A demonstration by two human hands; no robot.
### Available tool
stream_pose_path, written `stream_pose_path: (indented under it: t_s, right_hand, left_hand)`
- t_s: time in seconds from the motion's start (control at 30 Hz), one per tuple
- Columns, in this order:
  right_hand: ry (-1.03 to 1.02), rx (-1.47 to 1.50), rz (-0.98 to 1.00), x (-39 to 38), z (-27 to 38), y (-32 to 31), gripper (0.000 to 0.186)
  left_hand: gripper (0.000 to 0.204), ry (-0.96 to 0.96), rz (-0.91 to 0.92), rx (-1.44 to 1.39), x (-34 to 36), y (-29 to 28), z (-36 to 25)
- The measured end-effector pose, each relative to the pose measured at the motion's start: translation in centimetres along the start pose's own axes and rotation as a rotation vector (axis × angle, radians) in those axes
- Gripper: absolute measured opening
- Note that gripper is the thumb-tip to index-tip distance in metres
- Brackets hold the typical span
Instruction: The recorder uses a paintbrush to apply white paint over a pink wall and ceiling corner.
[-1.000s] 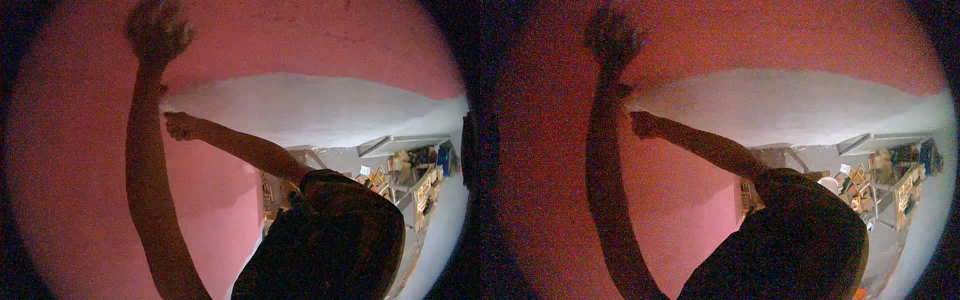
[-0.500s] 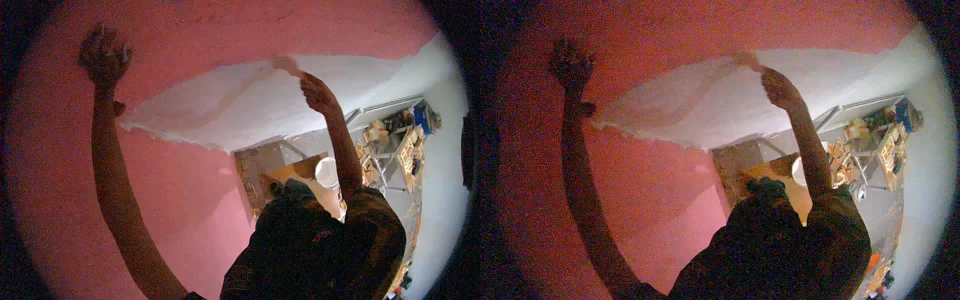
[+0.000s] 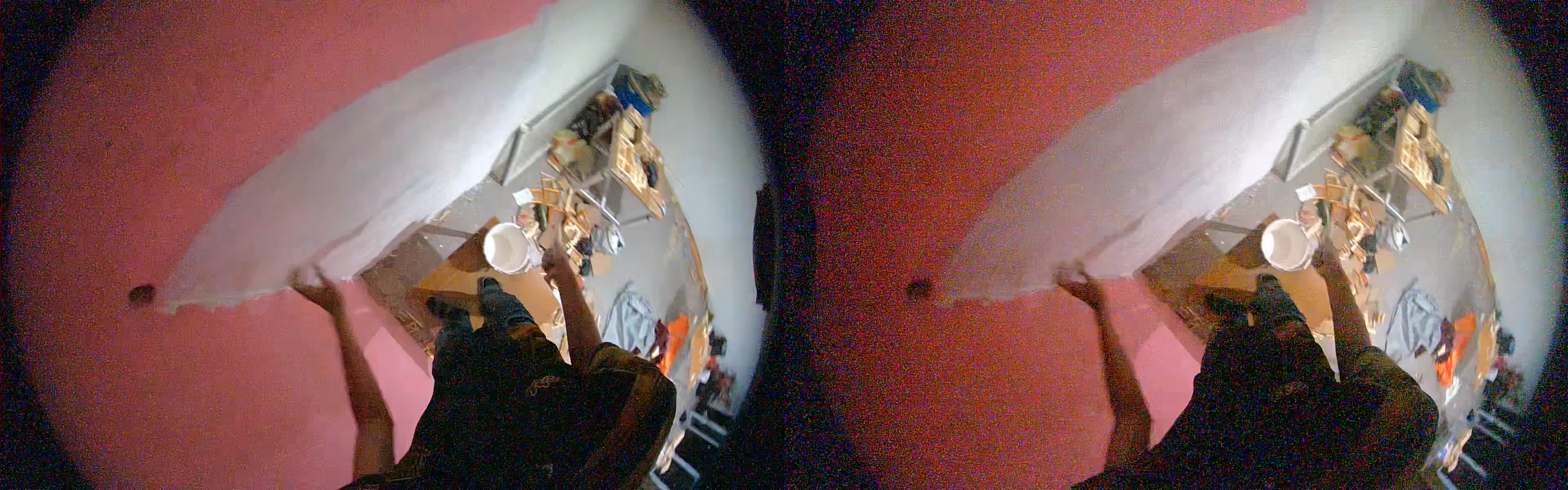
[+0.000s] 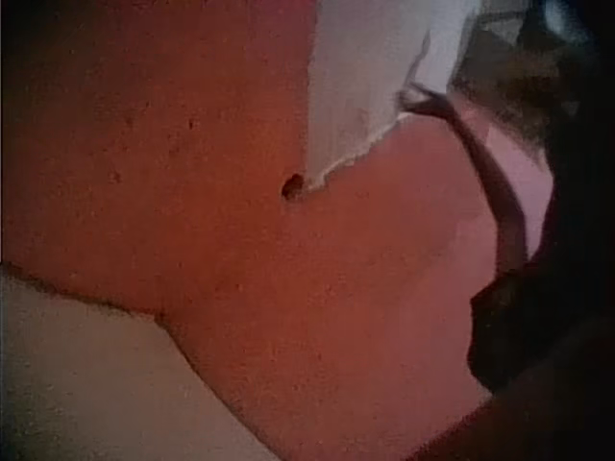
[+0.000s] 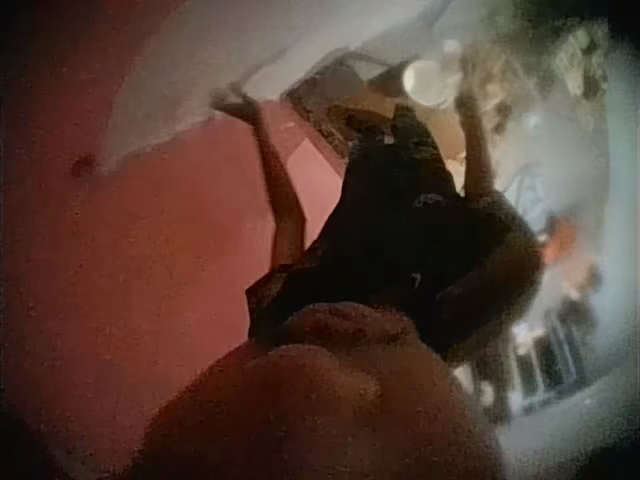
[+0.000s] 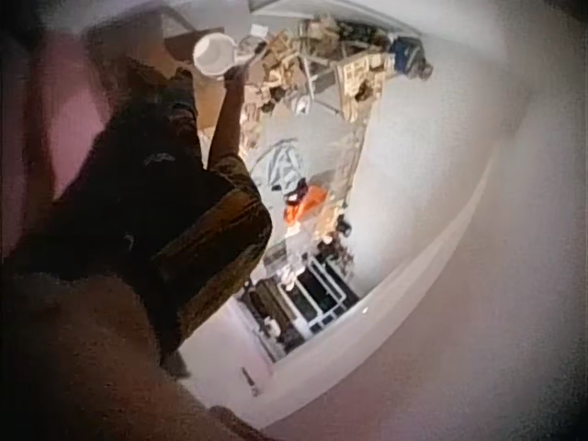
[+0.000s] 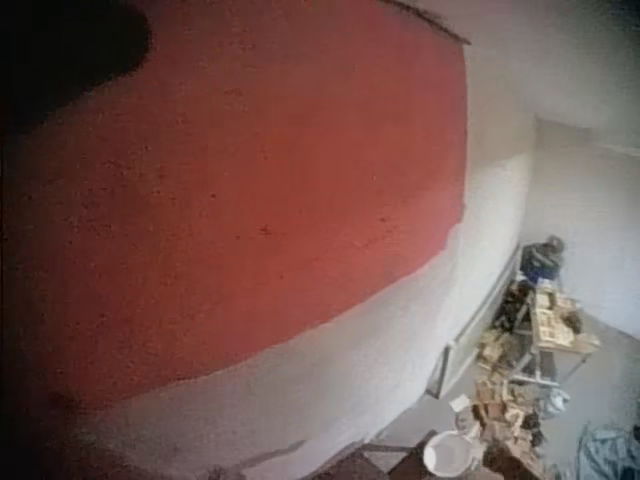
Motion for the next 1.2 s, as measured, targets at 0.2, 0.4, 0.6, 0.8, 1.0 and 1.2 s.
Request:
stream_pose_path:
  t_s: [0.2, 0.4, 0.6, 0.8, 1.0, 1.2]
  right_hand:
    - [-0.134, -1.024, -0.547, -9.5, 2.1, -16.6, 0.052]
    - [0.416, -0.986, -0.757, -7.6, 2.9, -18.1, 0.041]
    - [0.436, -2.029, -0.138, 4.2, 1.5, -14.2, 0.058]
    - [0.44, -1.882, 0.217, 18.1, -14.8, -26.0, 0.043]
    - [0.255, -2.219, 0.214, 29.6, -22.3, -34.1, 0.024]
    - [0.367, -2.104, -0.225, 35.6, -25.1, -39.2, 0.032]
  left_hand:
    - [0.039, 0.105, 0.007, -0.362, -2.0, 0.2, -22.6]
    - [0.037, -0.333, 0.293, -0.474, -27.7, 3.9, -25.4]
    - [0.043, -0.385, 0.42, -0.214, -38.4, 10.7, -22.2]
    - [0.036, -0.53, 0.49, -0.238, -44.3, 26.5, -17.7]
    - [0.037, -0.628, 0.72, -0.359, -55.8, 40.8, -14.7]
    - [0.043, -0.626, 0.922, -0.184, -67.5, 41.5, -7.5]
Point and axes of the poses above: each hand's wrist, its own x-axis towards the middle knuckle, its own y-axis out of the palm, z = x × y, the point moved 9 cm from there along x, towards the middle knuckle, and after that the axes turned 1 degree about -y, right-handed, at the moved point
